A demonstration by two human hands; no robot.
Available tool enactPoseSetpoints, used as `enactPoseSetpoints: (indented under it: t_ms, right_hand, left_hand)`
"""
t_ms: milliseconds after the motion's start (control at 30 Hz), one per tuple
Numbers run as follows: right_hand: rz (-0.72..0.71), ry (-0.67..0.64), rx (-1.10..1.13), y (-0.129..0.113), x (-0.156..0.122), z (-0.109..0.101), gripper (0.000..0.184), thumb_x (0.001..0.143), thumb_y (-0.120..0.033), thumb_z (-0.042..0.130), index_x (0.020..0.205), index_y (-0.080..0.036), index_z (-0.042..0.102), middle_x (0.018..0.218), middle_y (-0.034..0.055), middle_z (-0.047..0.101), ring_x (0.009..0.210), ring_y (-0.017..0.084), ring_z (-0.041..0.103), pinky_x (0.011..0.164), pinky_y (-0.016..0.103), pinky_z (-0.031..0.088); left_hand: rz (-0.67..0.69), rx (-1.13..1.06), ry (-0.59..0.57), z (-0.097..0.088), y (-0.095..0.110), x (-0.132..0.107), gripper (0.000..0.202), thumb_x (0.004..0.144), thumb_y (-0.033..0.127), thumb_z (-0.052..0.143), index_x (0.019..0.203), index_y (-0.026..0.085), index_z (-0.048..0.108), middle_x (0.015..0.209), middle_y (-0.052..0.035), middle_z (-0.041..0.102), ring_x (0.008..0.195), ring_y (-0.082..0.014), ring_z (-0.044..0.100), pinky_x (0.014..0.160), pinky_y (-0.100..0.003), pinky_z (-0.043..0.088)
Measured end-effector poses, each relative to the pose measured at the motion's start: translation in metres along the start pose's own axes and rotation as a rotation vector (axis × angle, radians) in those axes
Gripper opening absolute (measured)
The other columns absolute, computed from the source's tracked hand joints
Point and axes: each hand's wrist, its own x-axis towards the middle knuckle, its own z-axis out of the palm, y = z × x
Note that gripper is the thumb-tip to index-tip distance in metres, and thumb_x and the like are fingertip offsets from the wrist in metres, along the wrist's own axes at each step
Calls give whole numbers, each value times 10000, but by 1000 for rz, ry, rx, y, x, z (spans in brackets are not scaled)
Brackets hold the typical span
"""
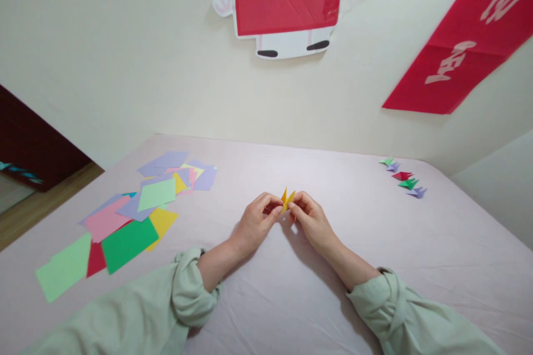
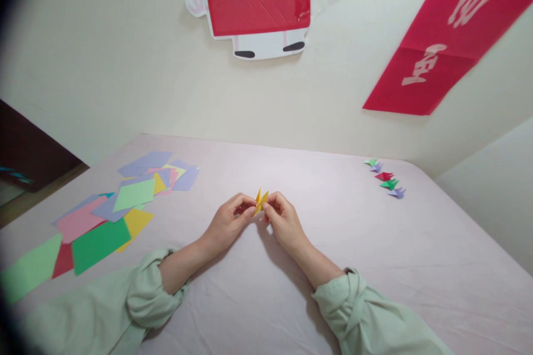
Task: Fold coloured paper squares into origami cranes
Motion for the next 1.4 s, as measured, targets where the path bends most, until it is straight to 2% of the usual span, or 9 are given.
enactPoseSetpoints:
  t_ms: [333,533,700,900,1000,1100,1200,1300,1400]
  right_hand:
    - [2,-12,-1,0,0,-1,208,834,-405,616,797,-208,558,686,-33,537,580,115,493,556,242,402]
    - [-4,-50,-18,0,-1,1,204,838,-397,620,809,-199,578,712,-26,548,590,115,509,563,247,428]
    - [17,-71,-40,-2,-4,2,209,849,-400,606,821,-194,586,728,-17,568,601,118,536,576,255,458]
    - [18,-77,-40,-2,-5,4,228,841,-416,627,846,-196,571,770,-14,580,604,116,560,565,251,481]
    - [-4,-57,-61,-1,-5,4,227,846,-407,621,812,-192,559,731,-22,560,604,114,548,549,237,466]
    - [-21,-48,-85,-1,-4,3,212,864,-385,599,796,-188,558,702,-28,541,596,109,530,547,231,447]
    - [-27,-59,-101,0,-5,3,189,873,-364,586,804,-189,561,703,-29,539,594,110,520,551,233,436]
    - [-33,-56,-124,1,-5,2,171,873,-349,582,810,-191,564,708,-28,544,597,113,518,556,237,431]
    - [-30,-69,-129,3,-5,2,162,880,-344,573,824,-192,567,714,-24,564,603,117,534,568,242,441]
  left_hand:
    - [-31,-41,16,0,1,1,130,894,245,533,888,173,641,892,-32,664,824,-151,621,747,-263,495]
    - [-60,-24,25,2,3,1,115,885,277,548,876,174,598,838,-17,638,761,-142,597,714,-262,480]
    - [-41,53,29,1,1,1,165,895,335,561,832,183,573,798,-5,612,726,-139,562,682,-259,454]
    - [-23,73,17,0,-2,1,163,906,326,560,828,183,559,792,5,582,726,-134,541,683,-259,437]
    - [-3,75,19,0,-1,1,160,903,313,567,816,180,579,815,-4,574,759,-138,549,701,-260,449]
    - [1,17,80,2,-2,2,118,874,290,607,844,179,578,914,-24,570,853,-147,572,739,-262,478]
    - [-71,-132,123,5,-4,2,173,837,253,642,961,182,546,984,-35,589,905,-148,598,786,-274,497]
    - [-144,-233,73,6,-6,3,221,826,244,643,1016,173,555,931,-25,620,854,-140,614,787,-271,492]
    - [-153,-239,10,4,-4,4,143,849,286,617,908,156,608,860,-19,636,802,-134,603,761,-257,473]
